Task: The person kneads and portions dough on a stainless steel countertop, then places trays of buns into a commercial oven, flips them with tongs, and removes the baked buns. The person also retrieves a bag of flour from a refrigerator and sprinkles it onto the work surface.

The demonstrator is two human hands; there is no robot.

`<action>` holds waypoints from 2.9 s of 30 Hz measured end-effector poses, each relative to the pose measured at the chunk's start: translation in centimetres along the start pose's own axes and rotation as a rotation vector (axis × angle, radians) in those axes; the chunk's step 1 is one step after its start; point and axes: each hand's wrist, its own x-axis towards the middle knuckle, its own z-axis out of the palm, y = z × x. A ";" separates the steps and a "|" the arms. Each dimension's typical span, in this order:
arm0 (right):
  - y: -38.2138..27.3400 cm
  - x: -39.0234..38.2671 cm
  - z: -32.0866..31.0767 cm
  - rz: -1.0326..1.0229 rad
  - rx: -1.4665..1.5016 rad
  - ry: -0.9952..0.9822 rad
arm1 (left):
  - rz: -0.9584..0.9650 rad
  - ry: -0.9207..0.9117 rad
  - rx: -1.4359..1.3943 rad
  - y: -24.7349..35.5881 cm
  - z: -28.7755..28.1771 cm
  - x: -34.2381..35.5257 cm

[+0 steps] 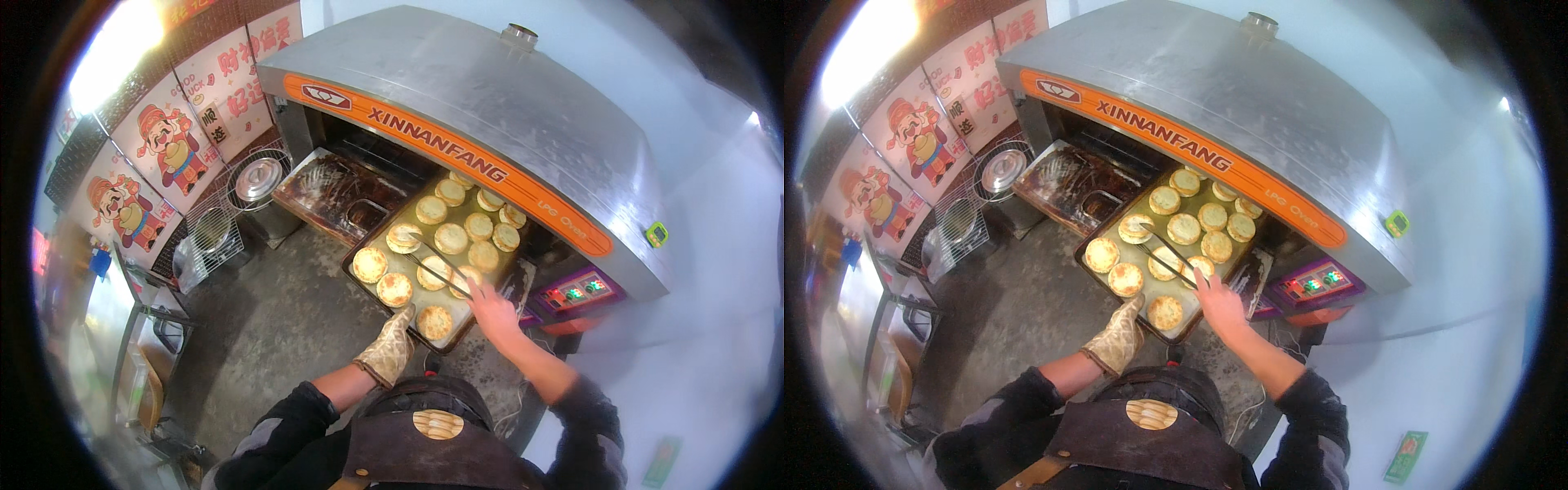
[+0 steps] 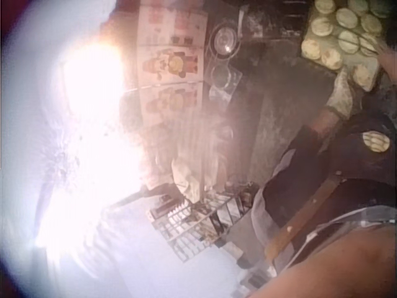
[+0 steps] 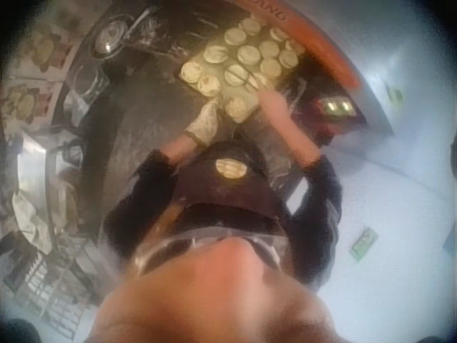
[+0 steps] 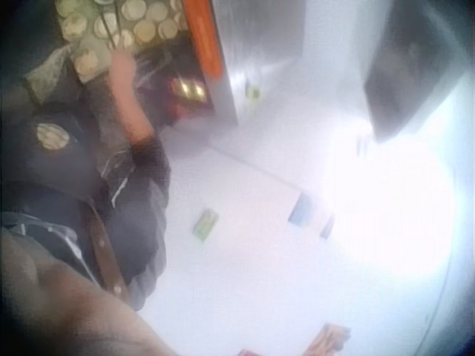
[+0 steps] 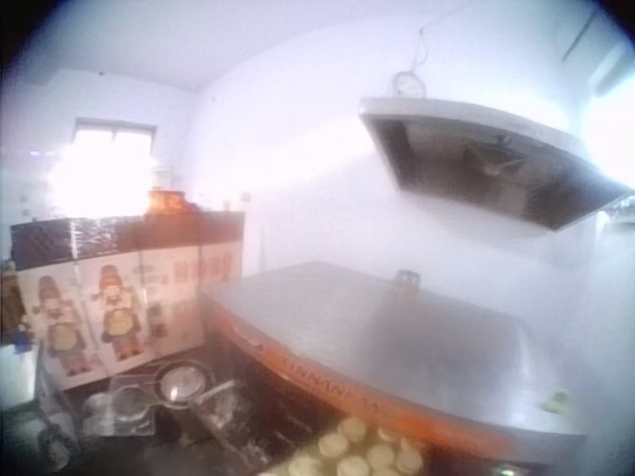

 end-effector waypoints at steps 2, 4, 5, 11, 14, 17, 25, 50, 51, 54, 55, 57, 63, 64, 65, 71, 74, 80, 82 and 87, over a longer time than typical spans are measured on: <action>0.1 -2.8 -2.5 0.057 0.020 -0.052 | -0.014 -0.003 0.002 0.1 -0.1 -0.1; 0.4 -6.2 -4.6 0.114 0.072 -0.027 | -0.023 -0.013 0.000 0.2 -0.2 -0.1; 0.8 -7.7 -5.4 0.143 0.176 -0.005 | -0.036 -0.019 -0.012 0.2 -0.2 0.0; 3.1 -15.6 -9.6 0.676 0.852 -0.336 | 0.001 0.045 -0.067 -0.9 -1.2 1.3; 4.4 -15.8 -10.2 1.012 1.024 -0.684 | 0.057 0.035 -0.141 -1.8 -1.6 2.3; 5.3 -14.1 -8.5 1.011 1.254 -0.745 | 0.128 0.025 -0.197 -2.7 -1.5 2.8; 11.2 -12.8 -4.4 1.037 1.456 -0.849 | 0.331 0.034 -0.158 -4.7 1.2 0.8; 9.7 -11.9 3.9 0.850 1.831 -1.023 | 0.477 0.107 -0.095 -7.7 4.0 1.7; 9.0 -11.4 4.2 0.827 1.833 -1.007 | 0.468 0.114 -0.104 -7.7 3.9 1.7; 7.4 -9.5 5.1 0.805 1.843 -0.994 | 0.451 0.123 -0.149 -7.6 3.5 2.0; 6.9 -9.0 5.4 0.805 1.841 -0.984 | 0.448 0.089 -0.174 -7.5 3.3 2.2; 5.9 -8.3 6.3 0.786 1.828 -0.948 | 0.451 0.112 -0.163 -7.4 2.8 2.5; 3.4 -7.2 9.3 0.385 1.418 -0.518 | 0.447 0.090 -0.161 -7.0 1.8 2.0; 3.6 -7.6 9.2 0.178 1.217 -0.234 | 0.426 0.108 -0.173 -6.9 1.7 1.8; 3.5 -7.8 9.1 -0.058 1.022 0.113 | 0.429 0.077 -0.182 -6.7 1.5 1.5; 6.0 -11.7 5.1 -0.128 0.229 -0.021 | 0.383 0.021 -0.254 -5.5 0.8 0.8; 5.2 -12.9 3.9 -0.164 0.077 0.062 | 0.344 0.024 -0.240 -4.6 0.3 0.7; 1.6 -18.7 -0.1 0.071 -0.001 -0.130 | 0.220 -0.019 -0.192 -3.1 -0.4 0.4; 0.3 -20.9 -2.3 0.100 0.075 -0.064 | 0.183 -0.017 -0.173 -2.8 -0.6 0.6; -3.0 -20.4 -5.8 0.272 0.440 -0.042 | 0.149 -0.038 -0.100 -2.3 -1.6 1.9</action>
